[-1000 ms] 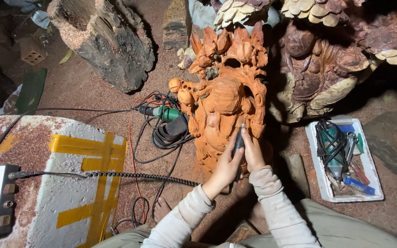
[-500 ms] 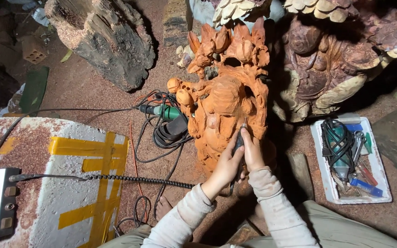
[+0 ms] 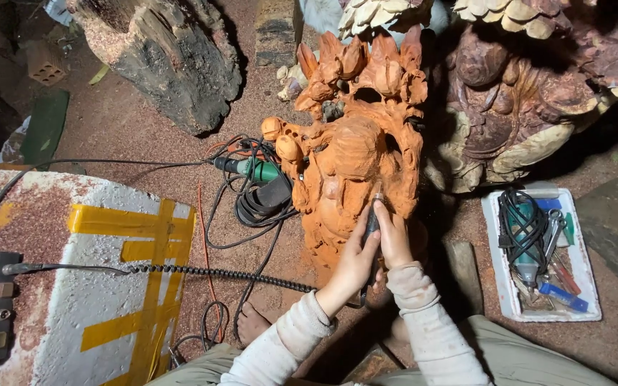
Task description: Using a handheld rotary tool to carve and refine the details of a wooden statue.
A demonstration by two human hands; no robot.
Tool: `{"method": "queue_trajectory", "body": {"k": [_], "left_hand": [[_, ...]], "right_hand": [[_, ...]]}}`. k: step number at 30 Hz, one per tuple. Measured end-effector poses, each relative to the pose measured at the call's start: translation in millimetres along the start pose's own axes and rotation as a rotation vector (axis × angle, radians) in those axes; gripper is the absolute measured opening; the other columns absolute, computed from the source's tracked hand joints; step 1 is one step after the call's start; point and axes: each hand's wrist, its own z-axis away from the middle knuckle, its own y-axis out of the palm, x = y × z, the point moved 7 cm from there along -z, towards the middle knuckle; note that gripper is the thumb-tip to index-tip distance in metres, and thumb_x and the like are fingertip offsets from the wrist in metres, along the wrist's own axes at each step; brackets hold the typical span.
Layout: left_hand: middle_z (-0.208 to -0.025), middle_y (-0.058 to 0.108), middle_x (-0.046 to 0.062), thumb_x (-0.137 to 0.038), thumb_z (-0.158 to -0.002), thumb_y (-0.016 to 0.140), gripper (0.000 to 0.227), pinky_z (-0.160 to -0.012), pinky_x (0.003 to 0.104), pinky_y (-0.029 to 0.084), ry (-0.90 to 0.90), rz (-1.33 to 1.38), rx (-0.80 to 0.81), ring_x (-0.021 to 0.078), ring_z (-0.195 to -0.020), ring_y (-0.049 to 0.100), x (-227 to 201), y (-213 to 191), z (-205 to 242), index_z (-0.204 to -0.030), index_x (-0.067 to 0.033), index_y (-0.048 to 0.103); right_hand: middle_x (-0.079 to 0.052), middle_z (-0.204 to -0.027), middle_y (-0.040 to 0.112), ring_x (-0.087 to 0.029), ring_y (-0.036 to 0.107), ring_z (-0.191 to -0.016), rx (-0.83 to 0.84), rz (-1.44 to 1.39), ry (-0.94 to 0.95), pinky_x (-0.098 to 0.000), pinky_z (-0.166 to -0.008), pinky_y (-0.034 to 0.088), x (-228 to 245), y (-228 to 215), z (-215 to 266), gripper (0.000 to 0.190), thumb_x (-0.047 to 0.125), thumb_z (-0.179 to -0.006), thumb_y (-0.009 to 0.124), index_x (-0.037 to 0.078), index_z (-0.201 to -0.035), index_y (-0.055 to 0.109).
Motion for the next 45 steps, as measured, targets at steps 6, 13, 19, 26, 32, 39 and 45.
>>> {"method": "queue_trajectory", "body": {"k": [6,13,19,26,32,39,45], "left_hand": [[-0.085,0.063,0.028,-0.013,-0.106,0.045,0.058,-0.031,0.031,0.055,0.000,-0.104,0.051,0.0261,-0.042,0.063,-7,-2,-7,-0.161,-0.0113,0.028],[-0.080,0.062,0.025,-0.013,-0.106,0.044,0.057,-0.032,0.032,0.055,-0.012,-0.092,0.019,0.0251,-0.042,0.063,-20,1,1,-0.161,-0.0112,0.028],[-0.080,0.061,0.025,-0.012,-0.108,0.038,0.059,-0.030,0.029,0.054,-0.014,0.003,-0.020,0.0224,-0.041,0.061,-6,5,4,-0.163,-0.0070,0.018],[-0.083,0.062,0.025,-0.012,-0.108,0.039,0.058,-0.030,0.031,0.054,0.004,-0.016,0.009,0.0218,-0.041,0.060,-2,1,0,-0.163,-0.0100,0.019],[-0.076,0.062,0.024,-0.012,-0.109,0.038,0.058,-0.029,0.029,0.054,0.019,0.022,-0.015,0.0216,-0.039,0.060,1,3,2,-0.163,-0.0087,0.018],[-0.079,0.064,0.026,-0.013,-0.109,0.037,0.058,-0.030,0.029,0.054,0.012,-0.001,-0.008,0.0211,-0.041,0.061,-4,4,4,-0.163,-0.0106,0.017],[-0.090,0.065,0.031,-0.014,-0.108,0.040,0.057,-0.031,0.031,0.055,-0.007,-0.075,0.047,0.0233,-0.043,0.063,-12,2,-2,-0.162,-0.0105,0.023]], "right_hand": [[-0.011,-0.075,0.065,-0.025,0.061,-0.076,-0.049,-0.049,0.009,-0.0342,-0.065,0.049,5,-1,0,0.056,0.055,-0.095,0.060,0.002,-0.085,0.072],[-0.017,-0.079,0.068,-0.028,0.063,-0.081,-0.033,0.032,0.001,-0.0412,-0.070,0.051,-23,1,-12,0.061,0.057,-0.095,0.060,-0.001,-0.089,0.074],[-0.013,-0.073,0.067,-0.026,0.063,-0.075,0.027,0.085,-0.035,-0.0383,-0.066,0.050,-21,-1,-16,0.058,0.057,-0.094,0.060,0.003,-0.083,0.076],[-0.014,-0.077,0.067,-0.027,0.061,-0.079,-0.015,0.030,-0.039,-0.0383,-0.070,0.050,5,-3,2,0.057,0.054,-0.096,0.060,-0.001,-0.086,0.074],[-0.011,-0.069,0.065,-0.026,0.061,-0.071,0.024,0.062,-0.075,-0.0381,-0.065,0.048,-4,-2,-9,0.058,0.055,-0.096,0.060,0.002,-0.076,0.072],[-0.012,-0.071,0.065,-0.026,0.061,-0.073,0.006,0.037,-0.064,-0.0372,-0.066,0.049,-1,-2,-2,0.054,0.052,-0.096,0.061,0.002,-0.078,0.071],[-0.012,-0.083,0.067,-0.026,0.061,-0.083,-0.058,-0.020,0.008,-0.0377,-0.073,0.050,-5,-3,0,0.054,0.052,-0.095,0.062,0.000,-0.090,0.072]]}}
